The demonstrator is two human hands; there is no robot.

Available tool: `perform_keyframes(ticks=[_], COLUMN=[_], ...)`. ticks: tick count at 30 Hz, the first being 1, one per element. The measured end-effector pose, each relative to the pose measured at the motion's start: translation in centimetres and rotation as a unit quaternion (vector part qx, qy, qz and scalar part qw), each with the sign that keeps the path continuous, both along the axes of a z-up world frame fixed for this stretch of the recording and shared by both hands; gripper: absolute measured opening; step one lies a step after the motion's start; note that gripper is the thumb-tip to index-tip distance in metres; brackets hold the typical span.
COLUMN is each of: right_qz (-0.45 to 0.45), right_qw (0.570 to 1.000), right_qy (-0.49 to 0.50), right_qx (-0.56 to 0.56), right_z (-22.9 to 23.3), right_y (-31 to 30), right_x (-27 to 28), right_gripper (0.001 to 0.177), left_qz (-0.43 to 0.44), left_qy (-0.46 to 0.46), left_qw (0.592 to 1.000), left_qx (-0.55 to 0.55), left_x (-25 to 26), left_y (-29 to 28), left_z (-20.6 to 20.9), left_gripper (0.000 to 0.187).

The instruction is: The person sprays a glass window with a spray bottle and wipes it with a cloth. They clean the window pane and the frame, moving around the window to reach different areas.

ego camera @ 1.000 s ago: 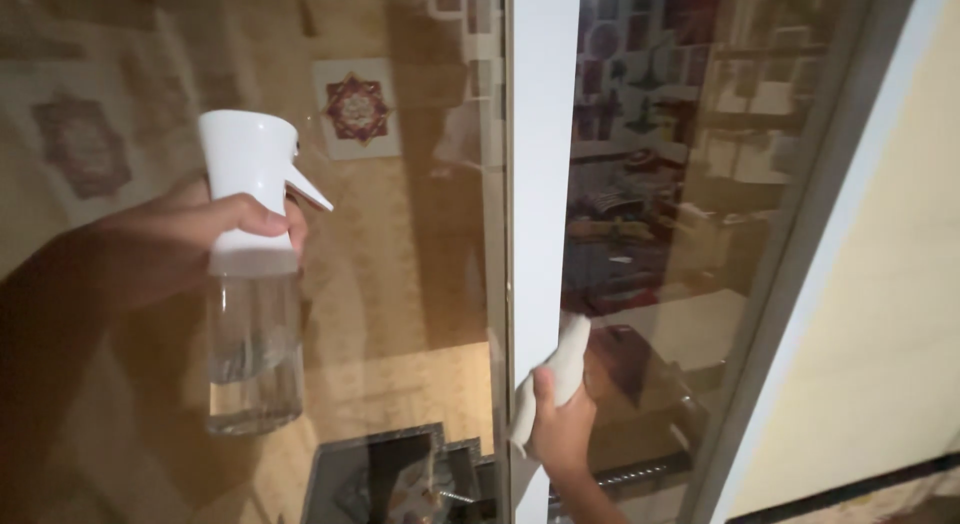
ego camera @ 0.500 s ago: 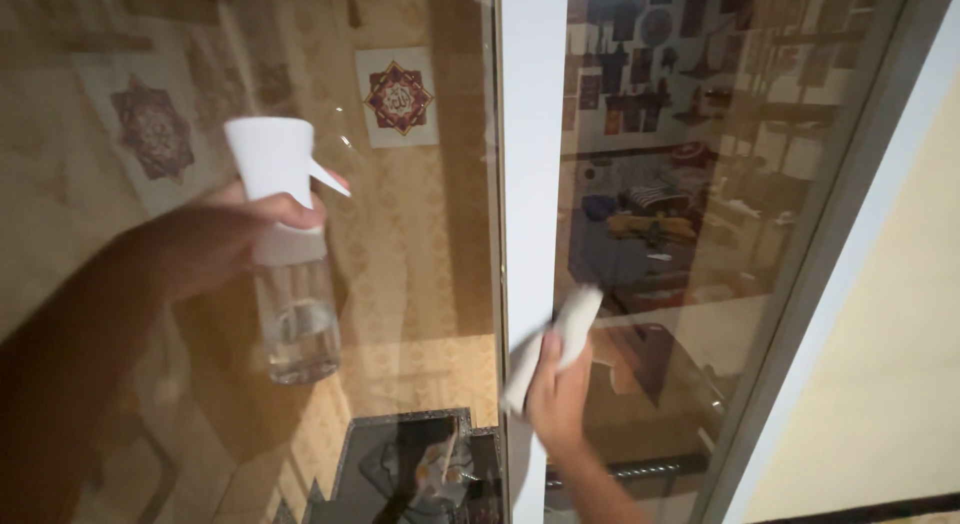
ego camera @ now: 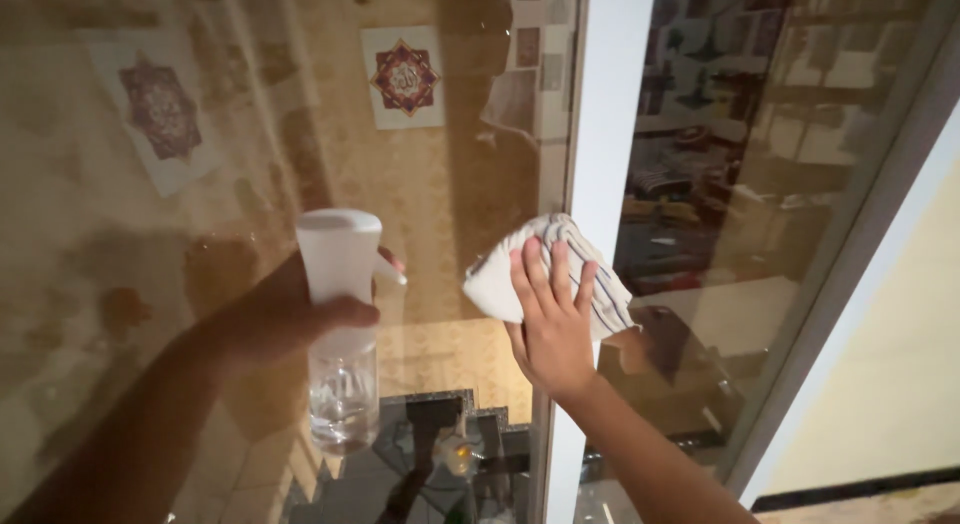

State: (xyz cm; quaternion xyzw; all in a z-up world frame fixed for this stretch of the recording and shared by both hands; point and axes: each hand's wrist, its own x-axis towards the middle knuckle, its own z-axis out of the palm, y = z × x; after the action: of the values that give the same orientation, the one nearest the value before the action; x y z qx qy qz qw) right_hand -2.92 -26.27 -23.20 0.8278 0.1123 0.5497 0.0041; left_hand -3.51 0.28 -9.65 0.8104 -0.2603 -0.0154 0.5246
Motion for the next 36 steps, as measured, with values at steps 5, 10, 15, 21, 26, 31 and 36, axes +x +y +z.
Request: perform_keyframes(ticks=[5,10,15,21,26,31,36], right_qz=[-0.009,0.0,0.027,0.066,0.069,0.091,-0.024], right_qw=[0.997,0.986,0.909,0.577,0.384,0.807,0.965], right_qy=[0.072,0.133,0.203,0.089,0.055,0.029,0.047], right_qx=[0.01,0.104,0.363,0.809,0.919,0.583,0.256], right_z=[-5.1,-13.3,-16.2,-9.1,6.3,3.5,-4.9], right_y=[0.9,3.6,9.5,13.1,15.8,17.2,15.3], right_x=[-1.3,-4.1,-6.2,-4.1,-5.8,-1.4,-1.9], right_gripper=[0.075,0.066,0.058,0.053,0.061,0.066,0.058], left_qz=[-0.128,-0.164,-0.136,-0.178,-0.178,-0.216,-0.175], left_qy=[0.009,0.03,0.097,0.088,0.064,0.002,0.024], left_qw=[0.992,0.986,0.985,0.98,0.982,0.976,0.984], left_qx=[0.023,0.028,0.05,0.014,-0.008,-0.008,0.025], left_x=[0.6,-0.2,-0.1,1.4,1.2,1.7,1.8], left_y=[1.2,1.3,2.3,5.2,7.4,9.5,10.0], left_z=[-2.4,-3.6,-4.5,-6.4,-5.6,-4.4,-3.7], left_gripper=[0.046,0.045,0.044,0.044,0.043,0.044,0.047])
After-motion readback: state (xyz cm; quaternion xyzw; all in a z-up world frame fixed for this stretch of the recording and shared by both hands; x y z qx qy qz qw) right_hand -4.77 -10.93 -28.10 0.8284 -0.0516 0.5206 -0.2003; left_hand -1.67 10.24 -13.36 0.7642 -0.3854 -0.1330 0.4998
